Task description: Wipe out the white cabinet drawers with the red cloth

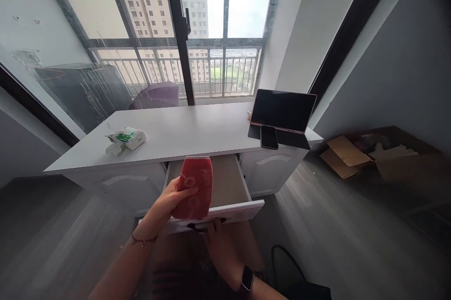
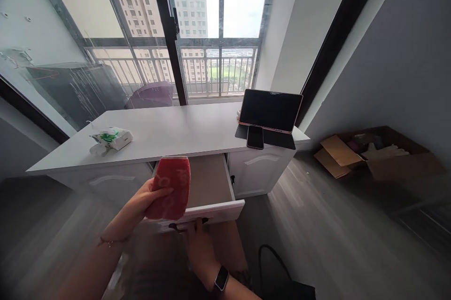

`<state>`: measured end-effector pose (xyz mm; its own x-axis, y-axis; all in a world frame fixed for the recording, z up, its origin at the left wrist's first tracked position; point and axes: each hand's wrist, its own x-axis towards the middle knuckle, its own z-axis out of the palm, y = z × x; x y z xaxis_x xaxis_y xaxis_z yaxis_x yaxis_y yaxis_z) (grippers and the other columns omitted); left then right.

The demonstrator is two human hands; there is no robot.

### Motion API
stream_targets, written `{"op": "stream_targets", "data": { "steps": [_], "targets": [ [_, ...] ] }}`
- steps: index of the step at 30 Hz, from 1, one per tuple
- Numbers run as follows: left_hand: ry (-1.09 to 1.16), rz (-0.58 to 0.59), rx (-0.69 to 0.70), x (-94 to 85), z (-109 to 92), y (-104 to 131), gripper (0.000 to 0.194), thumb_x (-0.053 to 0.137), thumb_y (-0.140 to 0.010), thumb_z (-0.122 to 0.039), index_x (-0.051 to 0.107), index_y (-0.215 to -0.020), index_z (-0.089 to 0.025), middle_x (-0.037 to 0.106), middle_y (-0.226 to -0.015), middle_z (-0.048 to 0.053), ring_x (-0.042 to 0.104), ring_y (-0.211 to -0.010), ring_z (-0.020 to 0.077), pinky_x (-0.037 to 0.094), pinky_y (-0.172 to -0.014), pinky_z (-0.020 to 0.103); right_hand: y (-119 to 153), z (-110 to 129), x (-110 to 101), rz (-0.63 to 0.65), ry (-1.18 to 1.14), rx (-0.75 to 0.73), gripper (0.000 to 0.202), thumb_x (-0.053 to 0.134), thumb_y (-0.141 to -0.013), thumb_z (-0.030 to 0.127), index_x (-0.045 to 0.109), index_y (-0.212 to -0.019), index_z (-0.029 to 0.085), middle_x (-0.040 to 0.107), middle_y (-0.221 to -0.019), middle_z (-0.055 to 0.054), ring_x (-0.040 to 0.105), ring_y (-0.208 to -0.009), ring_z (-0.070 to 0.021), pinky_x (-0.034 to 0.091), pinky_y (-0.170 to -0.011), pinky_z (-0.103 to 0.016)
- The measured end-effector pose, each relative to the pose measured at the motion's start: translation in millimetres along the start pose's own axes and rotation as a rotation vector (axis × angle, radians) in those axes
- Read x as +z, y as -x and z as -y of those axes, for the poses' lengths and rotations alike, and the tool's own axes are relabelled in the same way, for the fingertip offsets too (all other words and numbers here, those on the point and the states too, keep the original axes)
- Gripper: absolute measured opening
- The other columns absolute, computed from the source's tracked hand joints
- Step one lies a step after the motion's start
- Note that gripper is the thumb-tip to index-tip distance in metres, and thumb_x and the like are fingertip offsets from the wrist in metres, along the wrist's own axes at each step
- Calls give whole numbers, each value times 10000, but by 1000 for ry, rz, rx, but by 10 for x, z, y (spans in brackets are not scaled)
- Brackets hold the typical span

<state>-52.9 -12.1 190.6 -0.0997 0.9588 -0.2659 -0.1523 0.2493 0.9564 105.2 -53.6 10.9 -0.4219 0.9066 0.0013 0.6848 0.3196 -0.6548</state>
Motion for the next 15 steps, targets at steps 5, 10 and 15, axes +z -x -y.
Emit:
{"op": "stream_targets", "data": {
  "steps": [5,10,15],
  "targets": [
    [-730,179,266,142,-12,-758,123,627,-698,-234,615,-795,-160,663,-781,26,630,-761,218,486,-698,320,83,19,-31,3,163,-18,285,433,-957,260,561,-1196,176,534,-1308,-183,672,-866,-253,572,-694,-397],
    [-1502,212,403,442,374,-1149,178,500,-735,-139,630,-857,-146,655,-951,128,630,-895,286,465,-736,366,57,18,-26,-14,186,-24,263,487,-937,244,561,-1179,170,547,-1300,-187,678,-825,-240,574,-640,-368],
    [-1570,431,398,630,782,-1258,377,538,-738,-121,638,-1098,-170,653,-1097,144,622,-992,295,467,-786,356,42,-18,41,-90,260,-63,262,527,-920,251,572,-1167,179,592,-1251,-176,675,-763,-235,544,-557,-335]
  ]
}}
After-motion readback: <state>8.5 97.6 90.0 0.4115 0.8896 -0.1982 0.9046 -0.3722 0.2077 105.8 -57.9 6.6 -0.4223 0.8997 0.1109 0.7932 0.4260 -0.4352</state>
